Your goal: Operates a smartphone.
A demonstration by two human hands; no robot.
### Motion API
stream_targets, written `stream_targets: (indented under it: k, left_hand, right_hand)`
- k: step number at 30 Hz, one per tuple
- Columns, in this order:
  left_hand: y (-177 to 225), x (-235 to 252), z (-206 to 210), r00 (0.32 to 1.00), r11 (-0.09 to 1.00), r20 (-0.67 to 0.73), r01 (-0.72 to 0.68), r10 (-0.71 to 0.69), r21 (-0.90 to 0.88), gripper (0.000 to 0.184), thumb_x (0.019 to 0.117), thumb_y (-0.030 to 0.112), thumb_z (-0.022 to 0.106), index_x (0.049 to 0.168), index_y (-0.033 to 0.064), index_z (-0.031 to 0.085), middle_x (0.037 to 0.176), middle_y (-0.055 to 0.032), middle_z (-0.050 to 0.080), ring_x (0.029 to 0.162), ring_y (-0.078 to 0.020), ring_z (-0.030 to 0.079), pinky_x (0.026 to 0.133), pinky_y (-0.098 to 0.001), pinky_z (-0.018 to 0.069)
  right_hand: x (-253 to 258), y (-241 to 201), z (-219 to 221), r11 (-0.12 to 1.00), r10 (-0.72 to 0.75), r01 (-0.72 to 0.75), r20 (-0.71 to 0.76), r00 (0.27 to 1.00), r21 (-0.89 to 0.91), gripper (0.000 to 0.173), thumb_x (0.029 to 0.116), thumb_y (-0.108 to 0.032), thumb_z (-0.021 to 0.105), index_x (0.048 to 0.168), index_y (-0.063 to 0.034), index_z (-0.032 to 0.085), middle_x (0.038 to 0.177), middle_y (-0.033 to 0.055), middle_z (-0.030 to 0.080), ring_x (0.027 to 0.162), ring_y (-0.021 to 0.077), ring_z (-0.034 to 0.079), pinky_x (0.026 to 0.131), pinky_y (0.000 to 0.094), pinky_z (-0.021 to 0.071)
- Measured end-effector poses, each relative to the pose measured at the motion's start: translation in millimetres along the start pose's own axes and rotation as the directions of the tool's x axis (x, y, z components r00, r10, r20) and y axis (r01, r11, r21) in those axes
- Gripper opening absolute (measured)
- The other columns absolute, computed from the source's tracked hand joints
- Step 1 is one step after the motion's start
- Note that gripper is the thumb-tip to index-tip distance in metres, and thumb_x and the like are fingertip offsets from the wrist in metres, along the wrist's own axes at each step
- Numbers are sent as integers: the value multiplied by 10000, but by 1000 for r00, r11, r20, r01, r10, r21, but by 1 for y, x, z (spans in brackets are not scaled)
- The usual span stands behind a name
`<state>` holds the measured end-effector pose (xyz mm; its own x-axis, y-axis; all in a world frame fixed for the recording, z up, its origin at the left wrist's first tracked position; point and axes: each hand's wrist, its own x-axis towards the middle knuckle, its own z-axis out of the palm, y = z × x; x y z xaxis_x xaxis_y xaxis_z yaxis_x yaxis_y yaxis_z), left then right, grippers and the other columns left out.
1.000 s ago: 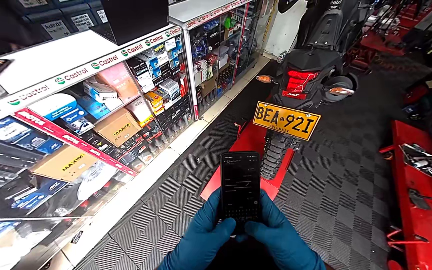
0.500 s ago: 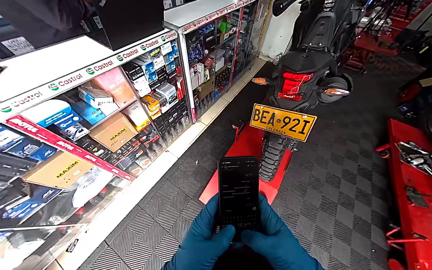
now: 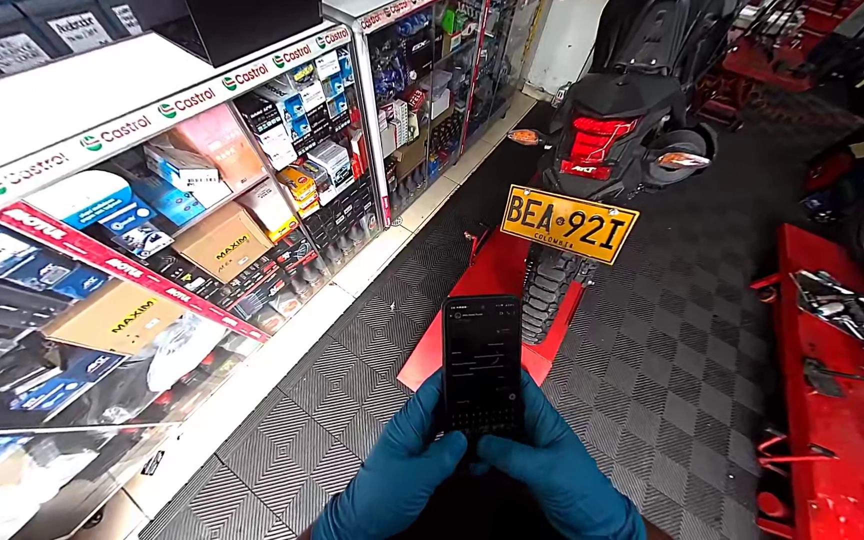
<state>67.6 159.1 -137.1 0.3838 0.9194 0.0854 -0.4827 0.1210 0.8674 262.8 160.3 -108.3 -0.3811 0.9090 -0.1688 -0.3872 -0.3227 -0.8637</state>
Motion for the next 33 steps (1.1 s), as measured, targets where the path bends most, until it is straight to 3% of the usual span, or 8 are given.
stream_targets:
  k: [5,9,15,18,23,28,33]
  left_hand:
    - [2,0,2,1000,1000,14,14,-14,12,562,989,-26,529,1531,44,397,1327,-108,644,1185,-202,647,1035,-383,533]
    - [3,0,4,1000,1000,-5,16,-16,15,516,997,-36,500,1503,48,439,1296,-106,660,1151,-198,664,1008,-382,551]
    - [4,-1,3,1000,1000,-13,20,-19,19,523,991,-48,495,1501,61,448,1287,-95,666,1135,-191,670,993,-372,558]
    - [4,-1,4,1000,1000,-13,27,-27,7,514,1002,-24,522,1503,60,447,1278,-111,667,1128,-200,673,990,-379,560]
    - [4,3,9,996,999,-85,35,-37,-26,467,1002,-11,564,1458,50,486,1216,-131,686,1081,-216,692,956,-383,579]
    - [1,0,5,999,999,-39,39,-38,34,559,983,-73,501,1523,34,402,1279,-119,667,1130,-207,676,989,-380,566]
    - [2,0,5,998,998,-29,47,-46,36,520,1000,-34,519,1507,33,423,1277,-123,665,1138,-212,670,1001,-386,558]
  right_hand:
    - [-3,2,-1,1000,-10,10,-27,1000,-1,575,882,67,672,1400,-27,441,1129,168,694,941,255,720,778,381,627]
    - [-4,4,-4,999,-44,44,44,998,8,626,874,96,657,1430,-36,403,1183,163,677,1013,259,707,851,401,614]
    - [-4,3,-4,1000,-30,31,50,998,-1,656,866,114,640,1449,-47,386,1195,159,675,1029,263,705,864,410,614]
    - [-3,3,-3,1000,-21,22,30,999,-10,626,873,105,637,1436,-47,410,1179,156,678,1011,256,708,845,402,618]
    - [-2,3,-3,1000,-21,22,55,998,-4,648,854,116,655,1435,-24,403,1206,169,669,1061,274,696,905,432,603]
    - [0,0,2,1000,-6,5,-58,998,-15,484,905,1,697,1338,-24,480,1110,165,702,945,243,722,780,367,626]
    - [1,2,0,1000,-12,12,-77,997,-7,390,952,-43,667,1315,-29,524,1087,164,705,923,236,721,756,360,624]
